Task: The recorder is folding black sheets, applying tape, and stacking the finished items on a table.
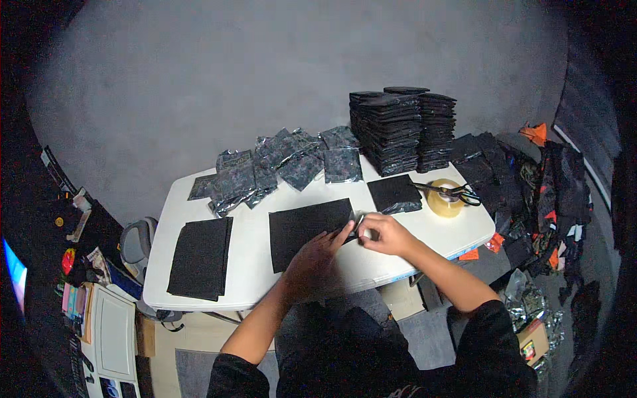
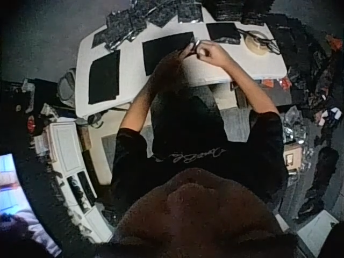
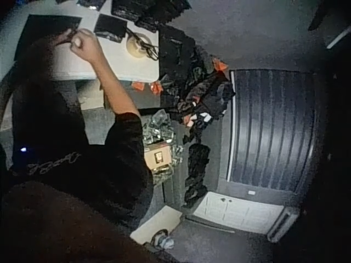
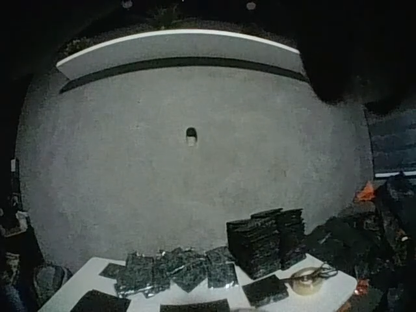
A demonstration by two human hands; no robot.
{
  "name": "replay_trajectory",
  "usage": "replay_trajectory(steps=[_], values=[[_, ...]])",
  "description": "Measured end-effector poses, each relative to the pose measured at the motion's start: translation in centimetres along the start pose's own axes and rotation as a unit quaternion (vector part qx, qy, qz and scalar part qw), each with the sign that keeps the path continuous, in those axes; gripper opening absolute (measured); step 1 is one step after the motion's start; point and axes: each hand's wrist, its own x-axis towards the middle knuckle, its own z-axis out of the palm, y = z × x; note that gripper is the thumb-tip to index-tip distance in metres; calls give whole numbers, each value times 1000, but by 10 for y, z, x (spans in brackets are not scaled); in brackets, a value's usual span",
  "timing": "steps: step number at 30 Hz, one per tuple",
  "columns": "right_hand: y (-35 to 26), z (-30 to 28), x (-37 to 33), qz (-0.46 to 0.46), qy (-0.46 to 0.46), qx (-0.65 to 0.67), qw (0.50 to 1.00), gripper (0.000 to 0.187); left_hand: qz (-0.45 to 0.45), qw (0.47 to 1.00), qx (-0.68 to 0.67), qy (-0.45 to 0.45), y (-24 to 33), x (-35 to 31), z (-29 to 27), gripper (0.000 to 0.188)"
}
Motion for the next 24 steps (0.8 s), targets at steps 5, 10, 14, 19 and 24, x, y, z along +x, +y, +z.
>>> replay_trajectory(steps=[5,10,14,19,24], values=[[-7,-12,4,-75,-13,-10,997,34,-59,995,-31,-78,-3,4,-8,83],[34,-4,6,-114,-115,-74,984,52,-7,994,-111,-20,-18,3,-3,79],[35,-2,8,-128,-140,-95,977,45,1,992,-116,-40,-37,-5,2,77],[37,-3,11,-98,-158,-47,981,39,-10,996,-62,-69,-67,-29,-7,77],[49,0,10,-8,-122,56,991,14,-167,966,-198,3,-89,-57,-22,76]])
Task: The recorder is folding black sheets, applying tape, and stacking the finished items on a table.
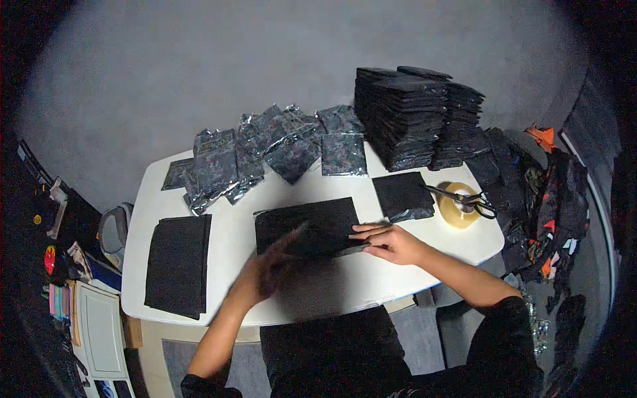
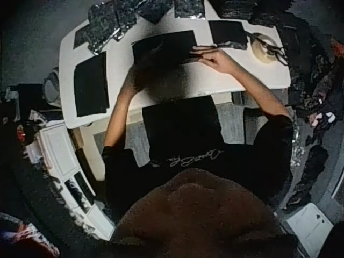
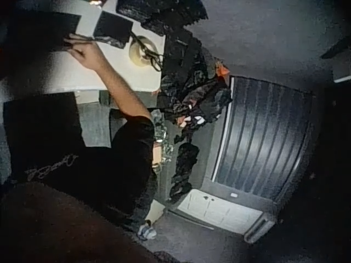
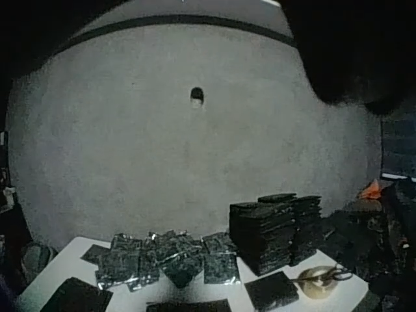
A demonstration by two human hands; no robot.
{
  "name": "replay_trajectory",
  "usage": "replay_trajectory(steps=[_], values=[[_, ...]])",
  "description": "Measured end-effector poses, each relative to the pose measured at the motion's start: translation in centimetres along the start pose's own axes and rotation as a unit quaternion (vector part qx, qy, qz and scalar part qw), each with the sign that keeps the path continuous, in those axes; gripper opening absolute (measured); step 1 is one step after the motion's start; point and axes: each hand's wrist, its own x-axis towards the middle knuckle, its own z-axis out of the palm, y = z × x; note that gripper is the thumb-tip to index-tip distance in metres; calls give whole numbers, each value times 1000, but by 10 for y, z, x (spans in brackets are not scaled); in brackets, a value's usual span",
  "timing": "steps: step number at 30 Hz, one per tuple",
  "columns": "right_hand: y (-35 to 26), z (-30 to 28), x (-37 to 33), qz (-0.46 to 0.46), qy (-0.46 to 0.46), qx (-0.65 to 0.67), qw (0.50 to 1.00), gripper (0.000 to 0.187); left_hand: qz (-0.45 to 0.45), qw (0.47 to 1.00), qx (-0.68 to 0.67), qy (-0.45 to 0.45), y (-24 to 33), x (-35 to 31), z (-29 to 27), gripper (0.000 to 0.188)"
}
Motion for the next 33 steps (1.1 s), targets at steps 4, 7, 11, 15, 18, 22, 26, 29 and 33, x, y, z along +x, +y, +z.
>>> replay_trajectory(steps=[4,7,11,15,18,22,26,29,33], values=[[7,7,-1,64,45,76,994,14,-74,989,-63,107,-16,8,4,74],[7,13,5,89,91,112,985,15,-57,972,-146,176,-34,8,11,73],[2,11,7,148,104,52,982,16,-93,959,-165,209,-32,9,13,70],[-2,19,13,120,146,14,982,17,-83,967,-88,225,-20,15,8,66],[-1,21,15,150,169,-6,974,17,-80,963,-88,240,-25,14,10,64],[-9,19,19,163,151,31,974,16,-103,955,-121,251,-38,5,16,64],[-10,23,19,222,163,97,956,18,-128,959,-85,240,-24,7,10,62],[-10,25,22,219,160,73,960,21,-100,958,-64,261,-24,5,12,60],[-15,29,25,237,165,7,957,25,-89,959,-33,267,-19,3,13,58]])
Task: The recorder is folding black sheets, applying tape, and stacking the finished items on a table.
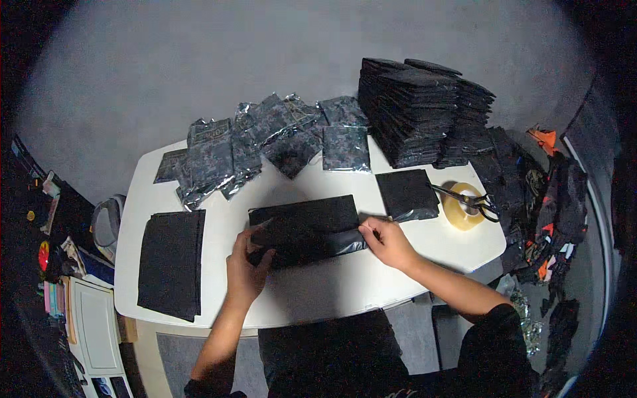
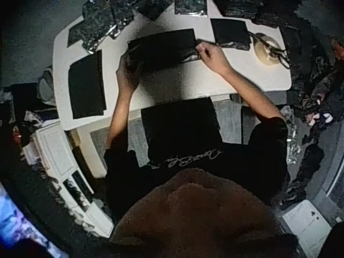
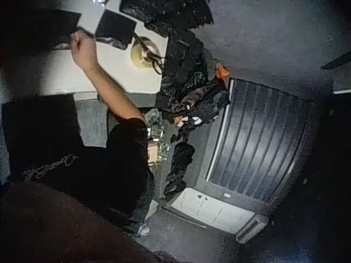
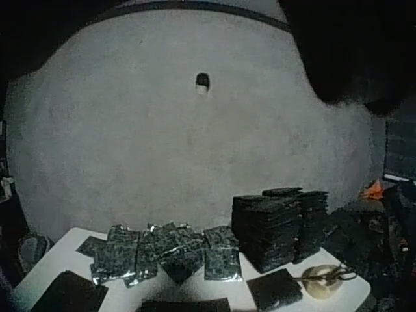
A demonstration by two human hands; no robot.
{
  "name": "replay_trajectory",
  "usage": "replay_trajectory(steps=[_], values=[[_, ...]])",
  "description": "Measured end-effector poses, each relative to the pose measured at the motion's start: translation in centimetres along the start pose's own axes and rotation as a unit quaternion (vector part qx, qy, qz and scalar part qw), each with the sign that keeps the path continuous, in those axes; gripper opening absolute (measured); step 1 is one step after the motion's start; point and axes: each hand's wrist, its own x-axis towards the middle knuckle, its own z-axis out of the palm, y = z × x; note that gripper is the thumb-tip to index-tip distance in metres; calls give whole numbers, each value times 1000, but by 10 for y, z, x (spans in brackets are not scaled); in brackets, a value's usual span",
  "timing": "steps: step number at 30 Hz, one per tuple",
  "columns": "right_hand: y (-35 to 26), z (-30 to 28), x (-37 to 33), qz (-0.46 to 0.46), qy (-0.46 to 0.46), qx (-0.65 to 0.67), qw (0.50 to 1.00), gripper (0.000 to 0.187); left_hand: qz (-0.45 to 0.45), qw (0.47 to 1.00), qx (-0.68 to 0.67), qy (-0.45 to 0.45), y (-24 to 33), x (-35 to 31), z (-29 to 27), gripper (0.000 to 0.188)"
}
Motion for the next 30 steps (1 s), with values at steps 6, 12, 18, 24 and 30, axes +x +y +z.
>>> replay_trajectory(steps=[6,12,18,24,30], values=[[-9,4,2,-31,46,-68,996,26,-29,999,-21,12,-3,2,-5,58],[-10,3,0,-37,56,-77,995,21,-34,999,-11,34,-2,6,-3,61],[-7,4,-2,-53,64,-86,993,20,-99,993,61,13,4,3,-9,66],[-8,5,-1,-38,53,-85,994,20,-78,994,56,44,-1,-3,-6,69],[-8,6,-1,-40,54,-96,993,19,-60,995,72,45,8,-7,-7,71]])
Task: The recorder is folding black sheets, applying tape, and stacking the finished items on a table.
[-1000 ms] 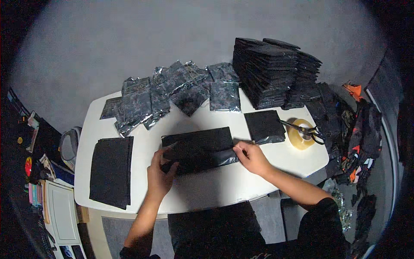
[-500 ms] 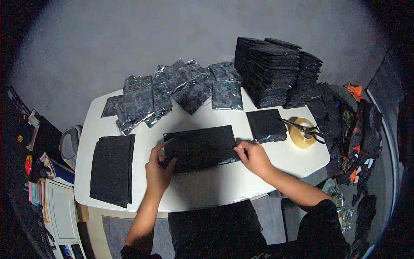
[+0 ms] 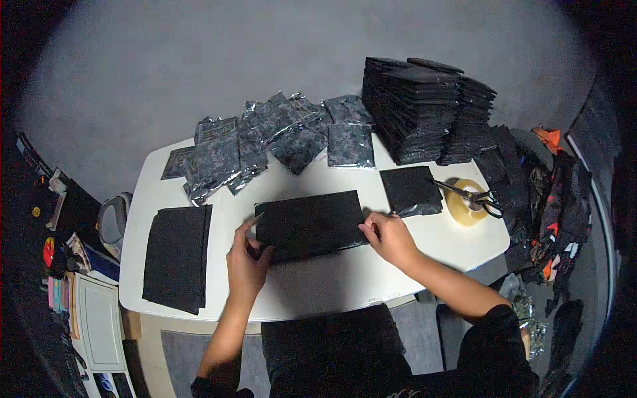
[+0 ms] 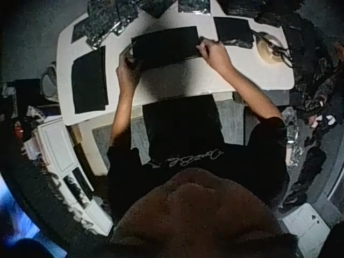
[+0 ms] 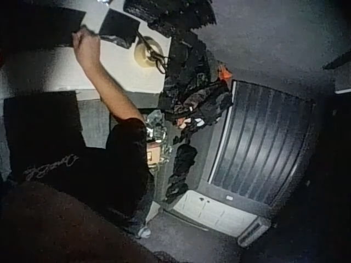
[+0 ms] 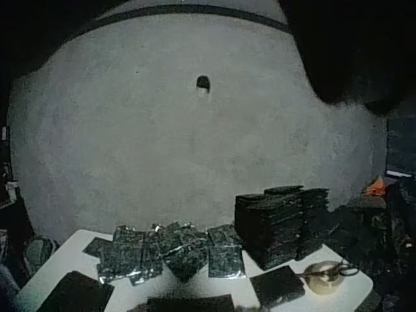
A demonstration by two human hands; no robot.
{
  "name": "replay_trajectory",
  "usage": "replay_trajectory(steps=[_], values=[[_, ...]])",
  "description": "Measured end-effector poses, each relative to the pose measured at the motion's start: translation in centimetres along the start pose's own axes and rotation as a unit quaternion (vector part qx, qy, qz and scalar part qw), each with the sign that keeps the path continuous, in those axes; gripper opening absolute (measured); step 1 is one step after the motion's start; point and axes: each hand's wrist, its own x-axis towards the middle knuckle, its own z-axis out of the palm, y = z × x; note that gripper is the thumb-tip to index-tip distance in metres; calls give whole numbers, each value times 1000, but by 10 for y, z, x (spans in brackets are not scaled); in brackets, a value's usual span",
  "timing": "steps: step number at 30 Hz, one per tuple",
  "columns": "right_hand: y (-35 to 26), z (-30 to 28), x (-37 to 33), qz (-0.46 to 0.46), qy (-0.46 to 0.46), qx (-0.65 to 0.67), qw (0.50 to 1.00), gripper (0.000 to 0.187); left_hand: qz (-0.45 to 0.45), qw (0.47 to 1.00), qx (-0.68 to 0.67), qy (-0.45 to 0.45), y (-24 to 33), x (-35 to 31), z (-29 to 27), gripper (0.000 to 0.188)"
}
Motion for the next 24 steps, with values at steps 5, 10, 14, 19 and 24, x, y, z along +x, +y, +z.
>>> replay_trajectory(steps=[5,10,14,19,24], values=[[0,1,1,4,0,-4,1000,19,43,999,5,29,-10,-2,-1,70],[1,0,2,16,-14,-7,1000,19,-14,1000,-5,18,-2,-3,-4,70],[4,0,1,18,-2,3,1000,19,97,990,97,47,22,-7,-1,68],[-1,1,4,32,-18,3,999,19,300,946,36,-115,42,-16,31,63],[4,4,2,7,8,17,1000,20,290,909,144,-261,79,-26,61,69]])
